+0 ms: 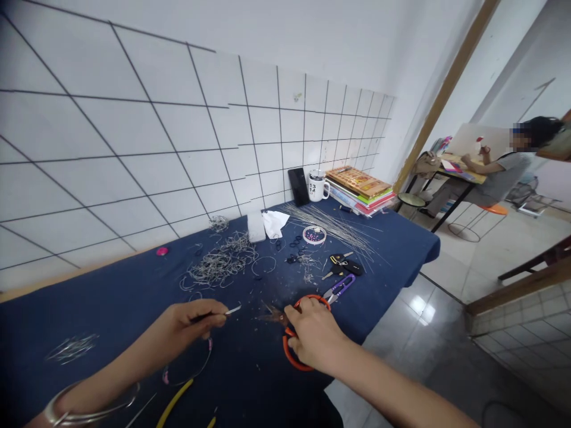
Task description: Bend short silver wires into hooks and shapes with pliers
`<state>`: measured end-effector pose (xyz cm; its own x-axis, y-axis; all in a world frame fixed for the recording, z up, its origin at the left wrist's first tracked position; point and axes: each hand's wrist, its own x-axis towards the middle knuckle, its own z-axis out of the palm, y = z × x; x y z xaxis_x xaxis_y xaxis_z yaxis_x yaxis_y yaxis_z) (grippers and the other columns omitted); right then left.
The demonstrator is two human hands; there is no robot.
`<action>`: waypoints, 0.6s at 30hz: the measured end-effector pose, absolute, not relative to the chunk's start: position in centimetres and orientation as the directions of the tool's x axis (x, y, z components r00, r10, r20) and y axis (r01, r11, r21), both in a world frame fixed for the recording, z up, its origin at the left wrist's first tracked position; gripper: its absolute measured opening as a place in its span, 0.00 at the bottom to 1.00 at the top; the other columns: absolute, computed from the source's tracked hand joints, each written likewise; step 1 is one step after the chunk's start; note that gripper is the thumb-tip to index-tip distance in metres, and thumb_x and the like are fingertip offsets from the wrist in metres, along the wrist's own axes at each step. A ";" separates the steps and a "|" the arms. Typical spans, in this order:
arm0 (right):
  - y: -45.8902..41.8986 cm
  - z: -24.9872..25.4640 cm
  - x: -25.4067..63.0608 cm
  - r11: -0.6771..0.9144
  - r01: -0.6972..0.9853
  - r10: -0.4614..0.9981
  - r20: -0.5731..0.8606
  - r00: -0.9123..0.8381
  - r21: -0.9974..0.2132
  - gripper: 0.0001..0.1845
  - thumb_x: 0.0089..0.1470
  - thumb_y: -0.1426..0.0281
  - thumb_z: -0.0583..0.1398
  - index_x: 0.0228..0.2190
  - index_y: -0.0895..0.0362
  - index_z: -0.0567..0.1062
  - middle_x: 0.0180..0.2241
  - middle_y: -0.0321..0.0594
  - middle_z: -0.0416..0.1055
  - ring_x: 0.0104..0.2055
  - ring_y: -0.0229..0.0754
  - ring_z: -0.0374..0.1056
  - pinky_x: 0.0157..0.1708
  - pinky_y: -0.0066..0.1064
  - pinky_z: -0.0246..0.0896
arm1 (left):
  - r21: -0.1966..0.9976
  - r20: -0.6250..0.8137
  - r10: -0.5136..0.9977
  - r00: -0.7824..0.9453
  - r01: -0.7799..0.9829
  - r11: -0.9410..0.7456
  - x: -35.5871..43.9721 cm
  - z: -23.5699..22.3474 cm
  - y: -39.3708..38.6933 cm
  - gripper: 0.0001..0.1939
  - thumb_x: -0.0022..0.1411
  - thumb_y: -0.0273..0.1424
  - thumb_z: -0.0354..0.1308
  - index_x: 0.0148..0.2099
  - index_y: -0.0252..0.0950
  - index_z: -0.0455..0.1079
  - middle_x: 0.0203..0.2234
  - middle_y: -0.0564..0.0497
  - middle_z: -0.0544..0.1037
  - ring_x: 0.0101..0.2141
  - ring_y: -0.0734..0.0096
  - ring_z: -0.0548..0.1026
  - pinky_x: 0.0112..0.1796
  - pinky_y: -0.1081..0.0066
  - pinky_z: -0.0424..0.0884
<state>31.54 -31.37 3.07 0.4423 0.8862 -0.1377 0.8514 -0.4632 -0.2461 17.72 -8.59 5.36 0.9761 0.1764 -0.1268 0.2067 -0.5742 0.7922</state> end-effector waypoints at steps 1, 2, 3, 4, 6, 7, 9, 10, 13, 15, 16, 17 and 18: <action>-31.3 2.9 31.5 -0.458 0.859 0.889 -0.125 0.441 -0.229 0.30 0.45 0.66 0.56 0.52 0.55 0.60 0.41 0.46 0.60 0.43 0.47 0.58 0.43 0.36 0.53 | 0.802 -0.141 0.184 0.973 0.222 -0.554 17.1 5.3 -8.7 0.12 0.57 0.37 0.47 0.31 0.37 0.68 0.22 0.55 0.69 0.23 0.75 0.66 0.27 0.77 0.62; -31.2 2.7 31.4 -0.452 0.865 0.892 -0.111 0.438 -0.218 0.30 0.46 0.67 0.56 0.52 0.55 0.60 0.41 0.47 0.61 0.43 0.48 0.57 0.43 0.36 0.53 | 0.808 -0.159 0.200 0.967 0.244 -0.536 16.6 5.2 -8.8 0.12 0.57 0.37 0.47 0.31 0.37 0.68 0.21 0.55 0.69 0.23 0.75 0.66 0.27 0.77 0.62; -31.1 2.6 31.4 -0.442 0.870 0.897 -0.098 0.431 -0.216 0.29 0.46 0.68 0.56 0.52 0.56 0.60 0.41 0.47 0.61 0.44 0.47 0.57 0.44 0.36 0.53 | 0.812 -0.179 0.220 0.959 0.270 -0.518 16.0 5.2 -8.9 0.12 0.57 0.38 0.48 0.31 0.38 0.68 0.21 0.55 0.69 0.23 0.74 0.66 0.26 0.77 0.63; -31.1 2.4 31.4 -0.430 0.874 0.902 -0.085 0.422 -0.225 0.29 0.47 0.68 0.55 0.53 0.56 0.59 0.41 0.47 0.61 0.44 0.47 0.57 0.44 0.36 0.53 | 0.814 -0.197 0.241 0.950 0.295 -0.501 15.5 5.2 -9.0 0.12 0.56 0.38 0.49 0.32 0.38 0.69 0.20 0.55 0.68 0.23 0.74 0.66 0.25 0.77 0.63; -31.0 2.2 31.4 -0.411 0.875 0.910 -0.057 0.411 -0.255 0.28 0.49 0.69 0.54 0.53 0.55 0.58 0.42 0.46 0.61 0.45 0.46 0.57 0.46 0.35 0.52 | 0.816 -0.220 0.272 0.937 0.330 -0.475 14.6 5.2 -9.1 0.12 0.56 0.40 0.49 0.32 0.38 0.69 0.20 0.55 0.68 0.23 0.73 0.66 0.24 0.77 0.62; -30.9 2.0 31.4 -0.408 0.873 0.910 -0.042 0.413 -0.266 0.28 0.49 0.69 0.54 0.53 0.55 0.58 0.43 0.46 0.61 0.46 0.45 0.57 0.46 0.35 0.52 | 0.819 -0.227 0.276 0.934 0.337 -0.464 14.1 5.1 -9.1 0.13 0.56 0.40 0.49 0.32 0.38 0.69 0.20 0.54 0.68 0.23 0.73 0.66 0.25 0.77 0.63; -30.6 1.6 31.3 -0.417 0.866 0.902 -0.012 0.431 -0.276 0.27 0.50 0.69 0.53 0.53 0.56 0.58 0.43 0.46 0.61 0.47 0.44 0.57 0.47 0.35 0.50 | 0.827 -0.238 0.282 0.930 0.346 -0.442 13.3 4.9 -9.1 0.13 0.56 0.41 0.50 0.33 0.37 0.69 0.22 0.54 0.69 0.24 0.73 0.67 0.26 0.76 0.63; -30.4 1.4 31.3 -0.427 0.861 0.895 0.004 0.445 -0.278 0.26 0.50 0.70 0.53 0.52 0.56 0.59 0.43 0.46 0.61 0.47 0.44 0.57 0.48 0.34 0.50 | 0.831 -0.244 0.287 0.926 0.353 -0.431 12.9 4.8 -9.1 0.13 0.55 0.41 0.50 0.33 0.37 0.69 0.24 0.53 0.70 0.24 0.73 0.67 0.27 0.76 0.63; -30.0 0.9 31.5 -0.459 0.848 0.872 0.047 0.487 -0.265 0.23 0.51 0.71 0.52 0.50 0.57 0.61 0.42 0.46 0.62 0.46 0.44 0.57 0.46 0.34 0.51 | 0.845 -0.253 0.328 0.910 0.373 -0.383 11.9 4.5 -9.1 0.14 0.55 0.41 0.51 0.36 0.37 0.69 0.27 0.52 0.71 0.25 0.73 0.66 0.29 0.74 0.63; -29.9 0.9 31.7 -0.483 0.850 0.861 0.061 0.505 -0.212 0.21 0.52 0.71 0.52 0.49 0.57 0.63 0.42 0.48 0.62 0.45 0.46 0.57 0.45 0.37 0.51 | 0.867 -0.240 0.372 0.897 0.371 -0.334 11.3 4.4 -9.2 0.14 0.55 0.41 0.52 0.36 0.37 0.69 0.27 0.52 0.71 0.25 0.73 0.66 0.30 0.74 0.63; -30.0 0.9 31.8 -0.494 0.853 0.858 0.066 0.510 -0.169 0.21 0.52 0.71 0.52 0.49 0.57 0.63 0.43 0.49 0.62 0.45 0.47 0.57 0.45 0.39 0.50 | 0.881 -0.229 0.396 0.889 0.363 -0.305 11.0 4.5 -9.2 0.14 0.54 0.41 0.52 0.36 0.36 0.69 0.26 0.52 0.71 0.25 0.73 0.66 0.30 0.73 0.64; -29.9 1.1 31.8 -0.500 0.858 0.858 0.070 0.510 -0.117 0.20 0.52 0.71 0.52 0.48 0.58 0.65 0.43 0.51 0.62 0.45 0.49 0.57 0.44 0.41 0.50 | 0.897 -0.216 0.422 0.881 0.350 -0.271 10.6 4.5 -9.3 0.14 0.54 0.41 0.52 0.35 0.35 0.69 0.27 0.51 0.71 0.25 0.74 0.66 0.29 0.73 0.64; -29.8 1.3 31.8 -0.511 0.857 0.853 0.080 0.516 -0.070 0.19 0.52 0.71 0.52 0.46 0.58 0.67 0.43 0.52 0.62 0.46 0.51 0.56 0.44 0.43 0.49 | 0.913 -0.203 0.437 0.876 0.331 -0.239 10.3 4.6 -9.4 0.14 0.54 0.40 0.52 0.34 0.34 0.69 0.27 0.50 0.72 0.24 0.74 0.66 0.29 0.73 0.64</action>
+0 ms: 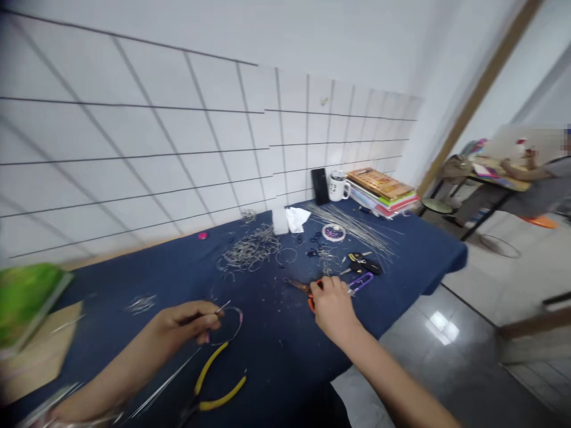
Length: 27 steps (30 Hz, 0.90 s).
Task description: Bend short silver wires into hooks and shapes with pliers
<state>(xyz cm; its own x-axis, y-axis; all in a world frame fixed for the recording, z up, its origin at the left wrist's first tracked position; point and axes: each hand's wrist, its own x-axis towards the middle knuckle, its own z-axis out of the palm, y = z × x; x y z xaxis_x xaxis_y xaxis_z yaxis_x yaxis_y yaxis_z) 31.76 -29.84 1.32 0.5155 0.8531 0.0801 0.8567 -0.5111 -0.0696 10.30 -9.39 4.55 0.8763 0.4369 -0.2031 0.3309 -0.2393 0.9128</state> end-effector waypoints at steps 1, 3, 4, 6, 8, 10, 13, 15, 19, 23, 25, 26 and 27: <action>-29.6 1.6 31.6 -0.515 0.856 0.850 0.106 0.516 -0.041 0.17 0.51 0.71 0.52 0.44 0.59 0.68 0.44 0.54 0.62 0.47 0.54 0.55 0.44 0.45 0.49 | 0.930 -0.182 0.449 0.875 0.301 -0.210 9.9 4.6 -9.4 0.14 0.55 0.40 0.52 0.33 0.33 0.69 0.27 0.50 0.72 0.25 0.74 0.66 0.29 0.73 0.64; -28.6 2.3 31.1 -0.469 0.878 0.864 0.157 0.478 -0.096 0.14 0.53 0.71 0.51 0.40 0.58 0.71 0.41 0.52 0.65 0.45 0.52 0.56 0.44 0.44 0.49 | 0.959 -0.161 0.480 0.862 0.251 -0.129 9.2 4.5 -9.4 0.14 0.55 0.39 0.53 0.33 0.32 0.68 0.26 0.50 0.72 0.23 0.76 0.66 0.28 0.74 0.64; -27.8 2.7 30.5 -0.409 0.894 0.881 0.175 0.439 -0.184 0.14 0.54 0.70 0.50 0.39 0.56 0.72 0.39 0.49 0.67 0.43 0.50 0.59 0.44 0.42 0.50 | 0.968 -0.165 0.490 0.856 0.235 -0.085 8.8 4.4 -9.3 0.13 0.55 0.38 0.53 0.33 0.32 0.68 0.26 0.50 0.72 0.24 0.77 0.66 0.29 0.75 0.64; -25.8 3.6 28.9 -0.223 0.880 0.931 0.176 0.319 -0.420 0.11 0.54 0.67 0.52 0.36 0.53 0.73 0.35 0.42 0.68 0.39 0.44 0.62 0.42 0.36 0.54 | 0.980 -0.169 0.505 0.846 0.199 -0.005 7.9 4.2 -9.1 0.12 0.55 0.37 0.54 0.34 0.32 0.68 0.26 0.50 0.72 0.23 0.78 0.66 0.28 0.74 0.64; -23.4 4.4 26.7 -0.083 0.790 0.966 0.146 0.214 -0.608 0.10 0.53 0.66 0.53 0.33 0.52 0.73 0.32 0.38 0.69 0.35 0.40 0.63 0.37 0.31 0.56 | 0.984 -0.171 0.516 0.839 0.176 0.040 6.9 3.9 -8.9 0.12 0.55 0.37 0.54 0.34 0.32 0.68 0.27 0.50 0.73 0.23 0.79 0.67 0.29 0.74 0.65; -20.9 4.9 24.4 -0.032 0.703 0.979 0.118 0.164 -0.710 0.08 0.50 0.65 0.56 0.31 0.52 0.74 0.29 0.36 0.68 0.32 0.37 0.64 0.34 0.28 0.57 | 0.985 -0.169 0.525 0.834 0.159 0.065 5.8 3.8 -8.7 0.12 0.55 0.36 0.53 0.34 0.31 0.68 0.27 0.50 0.73 0.23 0.79 0.67 0.29 0.74 0.65; -17.7 5.1 21.5 -0.021 0.607 0.992 0.060 0.113 -0.794 0.09 0.47 0.65 0.58 0.33 0.53 0.74 0.28 0.35 0.68 0.28 0.35 0.63 0.29 0.26 0.56 | 0.989 -0.148 0.537 0.831 0.132 0.068 4.1 3.4 -8.2 0.11 0.56 0.35 0.53 0.34 0.31 0.68 0.27 0.50 0.73 0.23 0.80 0.67 0.28 0.75 0.64; -16.0 5.0 20.1 -0.010 0.590 0.996 0.047 0.081 -0.807 0.09 0.47 0.64 0.59 0.32 0.54 0.73 0.26 0.35 0.67 0.27 0.35 0.62 0.28 0.26 0.55 | 0.991 -0.132 0.548 0.826 0.132 0.040 2.9 3.1 -7.7 0.11 0.56 0.34 0.53 0.33 0.31 0.68 0.26 0.51 0.72 0.22 0.80 0.67 0.27 0.75 0.64; -13.3 4.8 18.4 0.054 0.640 0.998 0.059 -0.014 -0.766 0.07 0.49 0.65 0.57 0.25 0.54 0.72 0.23 0.33 0.67 0.27 0.34 0.62 0.28 0.26 0.53 | 0.977 -0.096 0.587 0.804 0.188 -0.098 1.0 2.2 -6.3 0.09 0.57 0.31 0.50 0.33 0.32 0.69 0.25 0.52 0.72 0.23 0.79 0.68 0.27 0.76 0.64; -11.1 4.8 17.5 0.180 0.723 0.983 0.093 -0.159 -0.667 0.07 0.50 0.69 0.56 0.24 0.55 0.72 0.24 0.33 0.68 0.29 0.34 0.63 0.30 0.26 0.53 | 0.934 -0.021 0.605 0.796 0.232 -0.273 -0.4 2.1 -4.8 0.10 0.59 0.28 0.47 0.34 0.33 0.69 0.26 0.52 0.72 0.23 0.80 0.69 0.27 0.77 0.65; -10.1 4.9 17.3 0.213 0.747 0.975 0.091 -0.201 -0.629 0.06 0.51 0.69 0.55 0.25 0.54 0.72 0.25 0.33 0.67 0.29 0.34 0.62 0.31 0.26 0.53 | 0.904 0.033 0.609 0.792 0.237 -0.357 -1.0 2.2 -4.0 0.10 0.59 0.27 0.47 0.35 0.33 0.69 0.27 0.53 0.72 0.23 0.80 0.69 0.26 0.78 0.65; -9.7 4.9 17.2 0.215 0.756 0.975 0.087 -0.206 -0.619 0.06 0.51 0.69 0.55 0.26 0.54 0.72 0.25 0.33 0.67 0.29 0.34 0.62 0.30 0.26 0.53 | 0.887 0.053 0.610 0.791 0.244 -0.392 -1.3 2.2 -3.6 0.10 0.59 0.27 0.47 0.35 0.33 0.70 0.27 0.53 0.72 0.22 0.81 0.69 0.26 0.79 0.65; -9.3 5.0 17.1 0.212 0.761 0.975 0.082 -0.206 -0.613 0.05 0.51 0.69 0.55 0.27 0.54 0.71 0.26 0.33 0.67 0.29 0.34 0.62 0.30 0.26 0.52 | 0.871 0.073 0.617 0.784 0.251 -0.422 -1.6 2.2 -3.3 0.10 0.59 0.27 0.47 0.35 0.33 0.69 0.27 0.53 0.72 0.22 0.81 0.69 0.26 0.79 0.65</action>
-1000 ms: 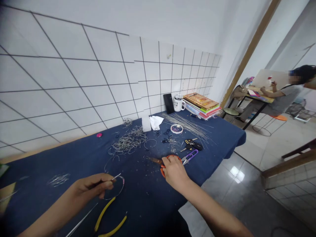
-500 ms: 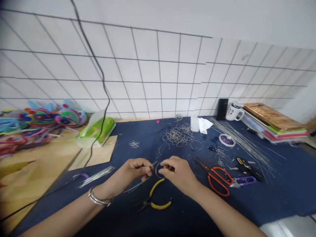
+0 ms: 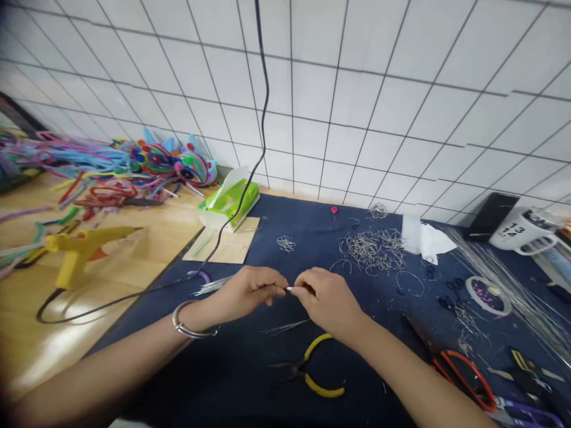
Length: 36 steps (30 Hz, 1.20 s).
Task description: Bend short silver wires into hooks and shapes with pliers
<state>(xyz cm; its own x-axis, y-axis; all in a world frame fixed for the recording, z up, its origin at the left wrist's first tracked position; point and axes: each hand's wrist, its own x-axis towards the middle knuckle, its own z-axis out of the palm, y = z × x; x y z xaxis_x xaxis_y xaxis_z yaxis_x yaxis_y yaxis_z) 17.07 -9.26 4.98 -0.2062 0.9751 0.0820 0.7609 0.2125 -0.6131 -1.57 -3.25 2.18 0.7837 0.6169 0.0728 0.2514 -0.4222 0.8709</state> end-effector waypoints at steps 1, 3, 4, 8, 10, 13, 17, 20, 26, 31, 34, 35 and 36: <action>-8.9 5.0 17.0 0.215 0.761 0.974 0.078 -0.213 -0.612 0.05 0.51 0.68 0.55 0.28 0.54 0.71 0.26 0.33 0.67 0.29 0.34 0.61 0.29 0.26 0.52 | 0.858 0.087 0.621 0.779 0.258 -0.444 -1.8 2.1 -3.0 0.09 0.59 0.27 0.47 0.36 0.33 0.69 0.27 0.53 0.72 0.22 0.81 0.68 0.26 0.79 0.65; -8.3 4.7 16.8 0.243 0.742 0.966 0.083 -0.246 -0.624 0.05 0.51 0.69 0.55 0.28 0.55 0.71 0.26 0.33 0.66 0.28 0.33 0.61 0.29 0.25 0.52 | 0.838 0.101 0.626 0.773 0.274 -0.473 -2.1 1.9 -2.6 0.09 0.59 0.27 0.47 0.37 0.34 0.69 0.28 0.53 0.72 0.22 0.81 0.68 0.26 0.79 0.65; -8.1 4.4 16.8 0.259 0.726 0.960 0.090 -0.264 -0.637 0.06 0.52 0.70 0.54 0.27 0.55 0.71 0.25 0.33 0.66 0.29 0.33 0.61 0.30 0.25 0.52 | 0.832 0.101 0.624 0.775 0.278 -0.480 -2.2 1.7 -2.4 0.09 0.59 0.26 0.47 0.37 0.34 0.69 0.28 0.53 0.72 0.23 0.81 0.68 0.27 0.79 0.65; -7.6 2.6 16.6 0.205 0.654 0.967 0.047 -0.251 -0.728 0.07 0.52 0.72 0.54 0.24 0.56 0.70 0.23 0.31 0.65 0.26 0.31 0.60 0.28 0.24 0.53 | 0.845 0.055 0.603 0.796 0.285 -0.453 -2.2 1.2 -2.1 0.10 0.58 0.24 0.46 0.37 0.33 0.69 0.28 0.53 0.72 0.23 0.81 0.68 0.27 0.79 0.64; -7.3 1.6 16.7 0.129 0.621 0.975 -0.016 -0.222 -0.773 0.07 0.52 0.71 0.54 0.25 0.56 0.69 0.22 0.30 0.64 0.25 0.31 0.59 0.26 0.24 0.52 | 0.877 -0.026 0.594 0.804 0.304 -0.373 -2.2 1.0 -1.8 0.11 0.58 0.24 0.45 0.37 0.33 0.69 0.28 0.53 0.72 0.22 0.81 0.68 0.26 0.79 0.65; -6.9 0.3 17.0 0.052 0.591 0.986 -0.052 -0.157 -0.805 0.08 0.52 0.69 0.53 0.25 0.56 0.69 0.21 0.31 0.63 0.24 0.32 0.58 0.25 0.24 0.52 | 0.912 -0.167 0.593 0.788 0.352 -0.211 -2.4 0.7 -1.0 0.11 0.59 0.27 0.45 0.39 0.34 0.68 0.29 0.52 0.73 0.23 0.80 0.70 0.27 0.78 0.66; -6.3 -0.6 17.6 0.019 0.559 0.994 -0.042 -0.097 -0.829 0.09 0.53 0.68 0.53 0.25 0.56 0.69 0.22 0.32 0.63 0.26 0.33 0.59 0.27 0.25 0.53 | 0.911 -0.250 0.638 0.728 0.400 -0.098 -3.0 0.2 0.0 0.10 0.58 0.31 0.49 0.39 0.34 0.68 0.27 0.53 0.73 0.26 0.77 0.71 0.29 0.76 0.66; -6.2 -1.0 17.7 0.018 0.545 0.996 -0.031 -0.081 -0.838 0.08 0.53 0.67 0.53 0.25 0.56 0.69 0.24 0.32 0.64 0.27 0.34 0.60 0.29 0.25 0.54 | 0.912 -0.276 0.651 0.707 0.407 -0.054 -3.1 -0.2 0.3 0.09 0.57 0.32 0.50 0.37 0.34 0.68 0.24 0.54 0.71 0.25 0.77 0.71 0.28 0.76 0.65; -6.5 -1.5 17.3 -0.021 0.490 0.998 -0.046 -0.040 -0.872 0.09 0.53 0.65 0.53 0.26 0.56 0.69 0.24 0.33 0.64 0.28 0.35 0.60 0.28 0.25 0.54 | 0.956 -0.209 0.709 0.673 0.293 0.004 -2.7 -0.9 0.0 0.06 0.56 0.29 0.51 0.36 0.33 0.66 0.26 0.53 0.70 0.25 0.79 0.69 0.29 0.76 0.65; -6.7 -1.6 17.1 -0.022 0.464 0.999 -0.033 -0.016 -0.886 0.10 0.53 0.65 0.53 0.26 0.57 0.69 0.24 0.34 0.64 0.27 0.35 0.59 0.28 0.25 0.54 | 0.955 -0.199 0.743 0.639 0.297 0.000 -2.3 -1.4 -0.3 0.08 0.55 0.29 0.53 0.40 0.35 0.64 0.26 0.54 0.71 0.25 0.78 0.69 0.29 0.75 0.66; -6.8 -1.6 17.1 -0.011 0.460 1.000 -0.015 -0.005 -0.888 0.10 0.53 0.65 0.53 0.26 0.57 0.68 0.24 0.34 0.63 0.27 0.35 0.59 0.28 0.25 0.54 | 0.958 -0.222 0.747 0.627 0.285 0.045 -2.2 -1.8 -0.4 0.11 0.54 0.30 0.54 0.41 0.35 0.62 0.25 0.54 0.71 0.24 0.78 0.69 0.29 0.75 0.66; -6.9 -1.7 17.1 -0.006 0.462 1.000 -0.008 -0.003 -0.887 0.10 0.53 0.65 0.53 0.26 0.57 0.68 0.24 0.34 0.63 0.27 0.35 0.59 0.28 0.25 0.54 | 0.959 -0.225 0.748 0.624 0.278 0.056 -2.2 -1.9 -0.4 0.11 0.54 0.30 0.54 0.41 0.35 0.61 0.25 0.54 0.72 0.24 0.78 0.69 0.28 0.74 0.66; -6.9 -1.7 17.2 -0.001 0.464 1.000 -0.003 -0.003 -0.886 0.10 0.53 0.65 0.53 0.26 0.57 0.68 0.24 0.34 0.63 0.27 0.35 0.59 0.28 0.25 0.54 | 0.960 -0.225 0.750 0.622 0.273 0.061 -2.2 -2.0 -0.4 0.12 0.54 0.30 0.54 0.42 0.35 0.61 0.25 0.54 0.72 0.24 0.78 0.69 0.28 0.74 0.66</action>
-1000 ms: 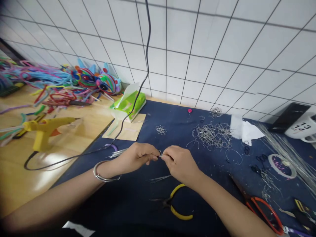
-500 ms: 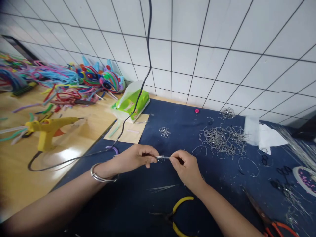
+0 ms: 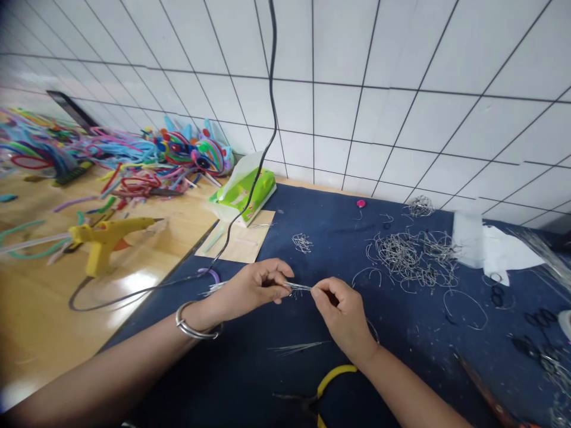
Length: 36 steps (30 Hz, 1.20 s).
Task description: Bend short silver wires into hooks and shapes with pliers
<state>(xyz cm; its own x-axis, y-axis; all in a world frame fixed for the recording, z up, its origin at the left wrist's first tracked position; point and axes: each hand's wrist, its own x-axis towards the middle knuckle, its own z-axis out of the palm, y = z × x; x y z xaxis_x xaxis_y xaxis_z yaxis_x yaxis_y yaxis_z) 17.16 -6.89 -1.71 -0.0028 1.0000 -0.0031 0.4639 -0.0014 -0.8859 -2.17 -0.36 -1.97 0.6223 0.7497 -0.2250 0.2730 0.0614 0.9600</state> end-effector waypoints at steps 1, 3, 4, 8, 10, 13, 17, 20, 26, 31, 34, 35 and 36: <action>-6.9 -1.8 17.2 0.003 0.466 1.000 0.001 -0.004 -0.885 0.10 0.53 0.65 0.53 0.26 0.57 0.68 0.24 0.33 0.63 0.27 0.34 0.58 0.28 0.25 0.53 | 0.961 -0.223 0.751 0.622 0.271 0.061 -2.2 -2.0 -0.3 0.12 0.54 0.30 0.54 0.42 0.35 0.60 0.25 0.54 0.72 0.24 0.78 0.69 0.28 0.74 0.66; -6.9 -1.8 17.2 0.007 0.470 1.000 0.005 -0.005 -0.882 0.10 0.53 0.65 0.53 0.26 0.57 0.68 0.23 0.33 0.63 0.26 0.34 0.58 0.28 0.25 0.54 | 0.960 -0.218 0.747 0.628 0.274 0.050 -2.2 -2.0 -0.3 0.12 0.54 0.30 0.54 0.41 0.35 0.60 0.25 0.54 0.72 0.24 0.78 0.70 0.28 0.74 0.66; -6.9 -1.8 17.2 0.008 0.471 1.000 0.007 -0.005 -0.882 0.09 0.53 0.65 0.53 0.26 0.57 0.68 0.23 0.33 0.63 0.26 0.34 0.58 0.28 0.25 0.54 | 0.960 -0.217 0.744 0.632 0.278 0.044 -2.2 -2.0 -0.3 0.11 0.54 0.30 0.54 0.41 0.35 0.60 0.25 0.54 0.72 0.24 0.78 0.70 0.28 0.74 0.66; -6.9 -1.8 17.1 0.010 0.474 1.000 0.009 -0.005 -0.881 0.09 0.53 0.65 0.53 0.26 0.57 0.68 0.23 0.33 0.63 0.27 0.34 0.59 0.28 0.25 0.54 | 0.957 -0.217 0.738 0.638 0.289 0.031 -2.2 -1.7 -0.4 0.11 0.54 0.29 0.54 0.40 0.35 0.60 0.25 0.53 0.73 0.24 0.78 0.70 0.28 0.75 0.66; -6.9 -1.7 17.1 0.011 0.481 1.000 0.010 -0.004 -0.877 0.09 0.53 0.65 0.53 0.26 0.56 0.68 0.24 0.33 0.64 0.27 0.35 0.59 0.27 0.25 0.54 | 0.955 -0.214 0.741 0.637 0.296 0.021 -2.2 -1.7 -0.4 0.11 0.54 0.29 0.54 0.40 0.35 0.60 0.25 0.53 0.73 0.24 0.78 0.70 0.28 0.75 0.66; -7.0 -1.7 17.1 0.017 0.490 1.000 0.017 -0.006 -0.871 0.09 0.53 0.65 0.53 0.26 0.56 0.68 0.24 0.34 0.64 0.27 0.35 0.60 0.27 0.25 0.54 | 0.952 -0.204 0.740 0.641 0.307 -0.003 -2.3 -1.6 -0.4 0.11 0.54 0.29 0.54 0.40 0.34 0.60 0.26 0.53 0.73 0.24 0.78 0.70 0.28 0.75 0.66; -7.0 -1.9 17.2 0.039 0.493 0.999 0.038 -0.012 -0.869 0.09 0.53 0.66 0.52 0.26 0.56 0.69 0.24 0.34 0.64 0.26 0.35 0.60 0.27 0.26 0.55 | 0.943 -0.205 0.733 0.649 0.331 -0.029 -2.3 -1.5 -0.5 0.09 0.54 0.28 0.53 0.39 0.34 0.61 0.25 0.54 0.72 0.24 0.78 0.70 0.27 0.75 0.65; -7.0 -2.1 17.1 0.054 0.503 0.998 0.057 -0.009 -0.863 0.09 0.53 0.66 0.53 0.26 0.56 0.69 0.24 0.34 0.65 0.27 0.35 0.60 0.28 0.26 0.55 | 0.937 -0.187 0.733 0.654 0.342 -0.066 -2.4 -1.2 -0.6 0.05 0.54 0.28 0.53 0.35 0.33 0.63 0.23 0.54 0.71 0.24 0.79 0.69 0.27 0.76 0.65; -7.0 -2.4 17.0 0.051 0.488 0.998 0.056 -0.006 -0.871 0.10 0.53 0.66 0.52 0.26 0.57 0.70 0.24 0.35 0.65 0.26 0.34 0.59 0.28 0.26 0.55 | 0.905 -0.170 0.745 0.645 0.401 -0.140 -2.5 -0.9 -0.8 0.05 0.56 0.29 0.51 0.35 0.33 0.64 0.24 0.54 0.71 0.25 0.79 0.69 0.28 0.77 0.64; -7.0 -2.4 16.9 0.068 0.506 0.997 0.078 -0.001 -0.860 0.10 0.53 0.66 0.52 0.26 0.57 0.70 0.24 0.35 0.65 0.26 0.35 0.59 0.28 0.27 0.55 | 0.889 -0.166 0.727 0.667 0.420 -0.182 -2.6 -0.4 -0.8 0.07 0.55 0.30 0.52 0.37 0.33 0.65 0.26 0.53 0.72 0.27 0.78 0.69 0.28 0.77 0.63; -6.9 -2.0 17.0 0.091 0.514 0.996 0.092 -0.024 -0.853 0.10 0.53 0.66 0.52 0.26 0.57 0.70 0.24 0.35 0.65 0.26 0.35 0.60 0.29 0.27 0.56 | 0.869 -0.163 0.718 0.676 0.443 -0.220 -2.6 0.0 -0.9 0.08 0.56 0.32 0.52 0.37 0.33 0.66 0.25 0.53 0.72 0.26 0.77 0.68 0.27 0.77 0.62; -6.8 -1.8 17.1 0.094 0.515 0.995 0.086 -0.041 -0.852 0.10 0.52 0.66 0.52 0.26 0.57 0.70 0.24 0.35 0.65 0.26 0.35 0.60 0.29 0.27 0.56 | 0.856 -0.156 0.716 0.680 0.455 -0.245 -2.7 0.1 -0.9 0.08 0.56 0.32 0.52 0.36 0.33 0.67 0.25 0.53 0.72 0.26 0.77 0.68 0.27 0.77 0.62; -6.7 -1.6 17.1 0.096 0.519 0.995 0.074 -0.063 -0.849 0.10 0.52 0.66 0.52 0.25 0.57 0.70 0.24 0.35 0.65 0.26 0.35 0.60 0.28 0.27 0.55 | 0.838 -0.144 0.711 0.688 0.467 -0.282 -2.7 0.2 -0.9 0.08 0.57 0.32 0.51 0.36 0.34 0.67 0.24 0.54 0.72 0.25 0.78 0.68 0.27 0.77 0.62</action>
